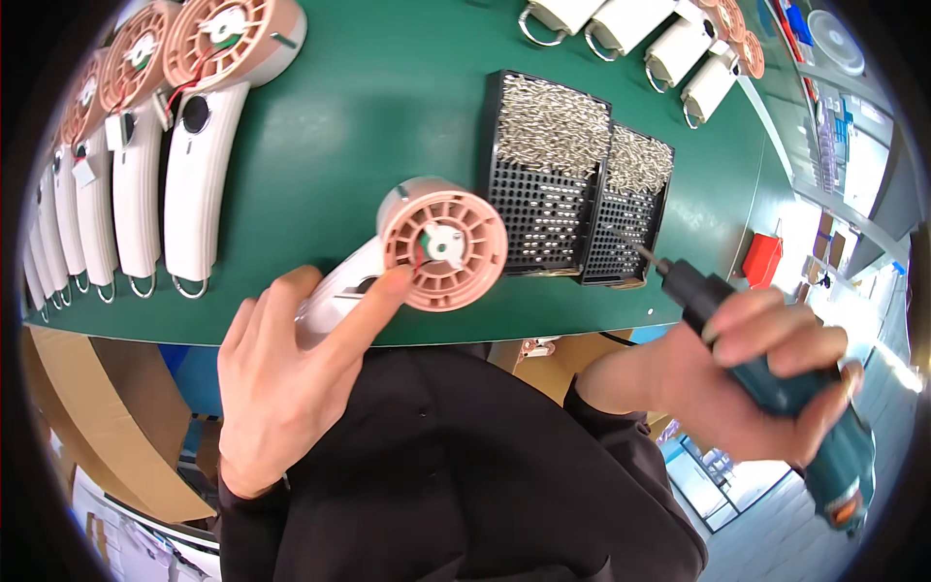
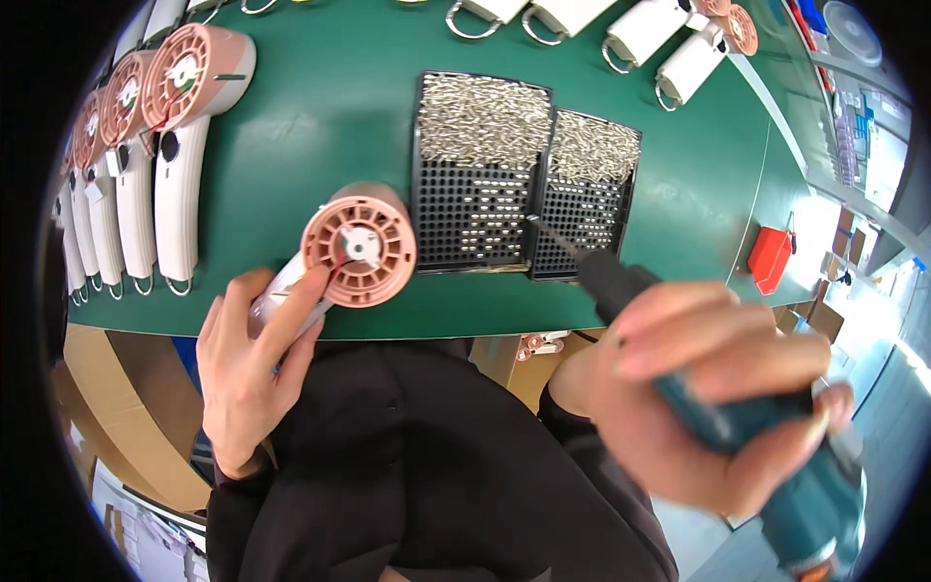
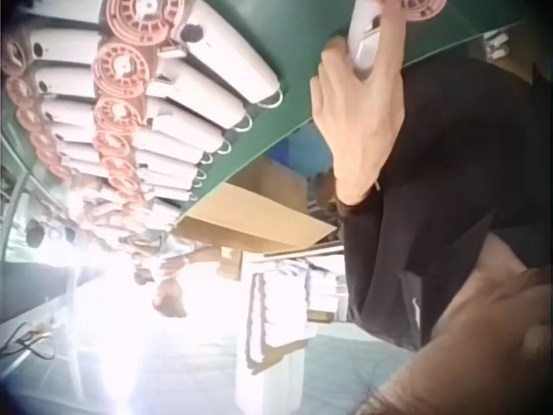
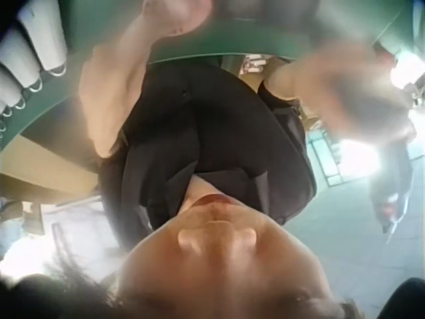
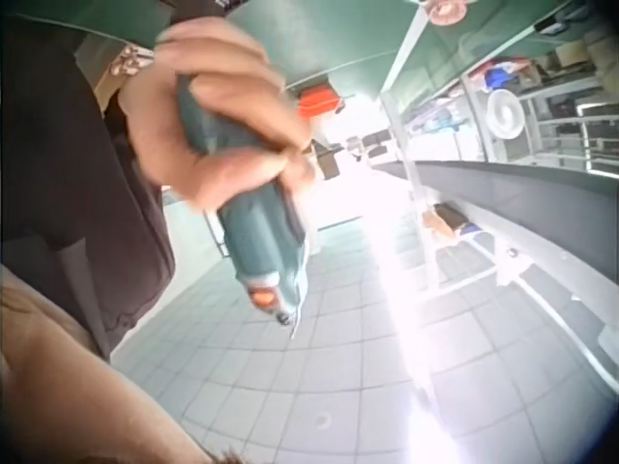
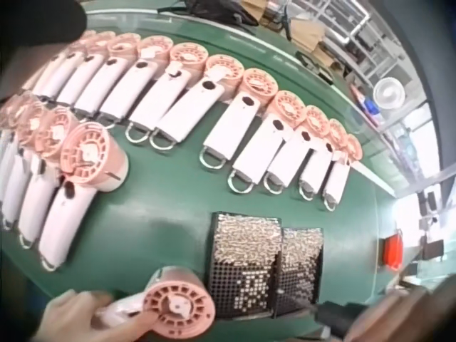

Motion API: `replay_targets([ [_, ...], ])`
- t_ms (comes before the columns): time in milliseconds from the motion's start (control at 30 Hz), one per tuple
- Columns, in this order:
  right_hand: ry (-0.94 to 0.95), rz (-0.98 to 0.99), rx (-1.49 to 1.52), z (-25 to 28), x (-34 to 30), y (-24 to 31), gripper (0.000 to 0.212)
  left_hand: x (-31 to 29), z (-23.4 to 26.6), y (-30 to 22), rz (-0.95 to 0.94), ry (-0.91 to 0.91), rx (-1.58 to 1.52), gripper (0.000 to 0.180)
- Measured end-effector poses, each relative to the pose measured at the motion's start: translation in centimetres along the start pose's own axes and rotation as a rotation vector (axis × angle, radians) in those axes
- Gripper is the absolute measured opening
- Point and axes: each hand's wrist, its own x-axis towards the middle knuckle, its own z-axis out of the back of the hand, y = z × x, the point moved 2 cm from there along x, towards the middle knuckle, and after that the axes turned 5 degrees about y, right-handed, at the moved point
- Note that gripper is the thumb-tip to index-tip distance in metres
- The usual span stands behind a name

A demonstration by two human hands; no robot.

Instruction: Assembling small portable fans by using an electric screwdriver to drive screws into the device housings.

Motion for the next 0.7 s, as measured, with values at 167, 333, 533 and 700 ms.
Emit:
replay_targets([
  [167,0.261,0.130,0.068,-3.9,-0.3,0.6,0.036,0.0,-0.1,0.5,-0.056,-0.022,0.019,0.054],
  [333,0.405,0.067,0.083,-5.5,-0.1,0.3,0.038,-0.4,-0.4,1.2,-0.095,-0.028,0.053,0.061],
  [533,0.360,0.043,0.025,-6.9,-0.7,-1.3,0.034,-0.4,-0.2,1.4,-0.115,-0.004,0.080,0.064],
  [700,0.316,-0.004,-0.033,-8.0,-1.1,-3.1,0.017,-0.6,0.0,1.6,-0.177,0.027,0.061,0.062],
])
